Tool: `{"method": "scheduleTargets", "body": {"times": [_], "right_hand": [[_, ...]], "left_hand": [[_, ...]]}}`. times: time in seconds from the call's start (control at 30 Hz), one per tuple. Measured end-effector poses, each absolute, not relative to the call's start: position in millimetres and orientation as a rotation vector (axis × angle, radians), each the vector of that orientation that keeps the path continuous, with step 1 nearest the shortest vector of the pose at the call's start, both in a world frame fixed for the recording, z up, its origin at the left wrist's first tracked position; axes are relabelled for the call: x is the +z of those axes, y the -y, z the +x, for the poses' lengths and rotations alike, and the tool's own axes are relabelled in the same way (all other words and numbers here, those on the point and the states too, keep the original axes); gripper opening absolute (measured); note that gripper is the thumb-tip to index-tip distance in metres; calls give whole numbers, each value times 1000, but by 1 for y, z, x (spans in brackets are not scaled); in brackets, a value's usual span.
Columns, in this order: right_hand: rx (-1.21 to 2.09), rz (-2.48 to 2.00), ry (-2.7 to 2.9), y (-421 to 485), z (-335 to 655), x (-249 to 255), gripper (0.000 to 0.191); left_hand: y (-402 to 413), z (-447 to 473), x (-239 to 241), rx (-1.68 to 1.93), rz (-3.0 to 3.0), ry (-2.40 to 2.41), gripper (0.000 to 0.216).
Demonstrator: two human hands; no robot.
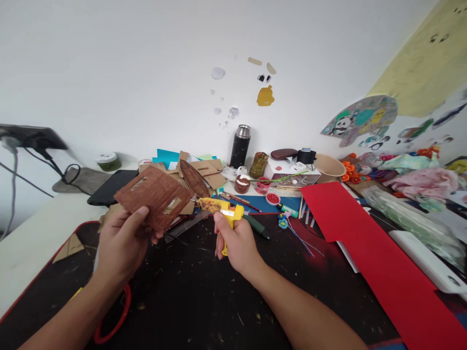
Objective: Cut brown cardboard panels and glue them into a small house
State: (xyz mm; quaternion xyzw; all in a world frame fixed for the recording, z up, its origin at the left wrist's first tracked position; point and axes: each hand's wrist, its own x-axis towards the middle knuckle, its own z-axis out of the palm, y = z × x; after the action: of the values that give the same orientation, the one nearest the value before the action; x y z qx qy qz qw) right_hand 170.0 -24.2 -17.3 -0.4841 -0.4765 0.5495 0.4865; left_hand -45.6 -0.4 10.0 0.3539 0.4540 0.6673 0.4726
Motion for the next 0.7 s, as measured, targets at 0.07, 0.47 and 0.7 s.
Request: {"method": "scheduleTargets", "body": {"times": [0.07, 0.47, 0.7], "right_hand": [[1336, -1177, 1163, 24, 170, -16, 69], [1347, -1181, 1172, 24, 170, -15, 69], [1390, -1243, 1279, 24, 169, -13, 68]], "left_hand": [[0, -46, 9, 1640, 863, -1113, 25], [1, -45, 11, 1626, 859, -1107, 22], [-2, -49, 11, 1669, 842, -1123, 24]]}}
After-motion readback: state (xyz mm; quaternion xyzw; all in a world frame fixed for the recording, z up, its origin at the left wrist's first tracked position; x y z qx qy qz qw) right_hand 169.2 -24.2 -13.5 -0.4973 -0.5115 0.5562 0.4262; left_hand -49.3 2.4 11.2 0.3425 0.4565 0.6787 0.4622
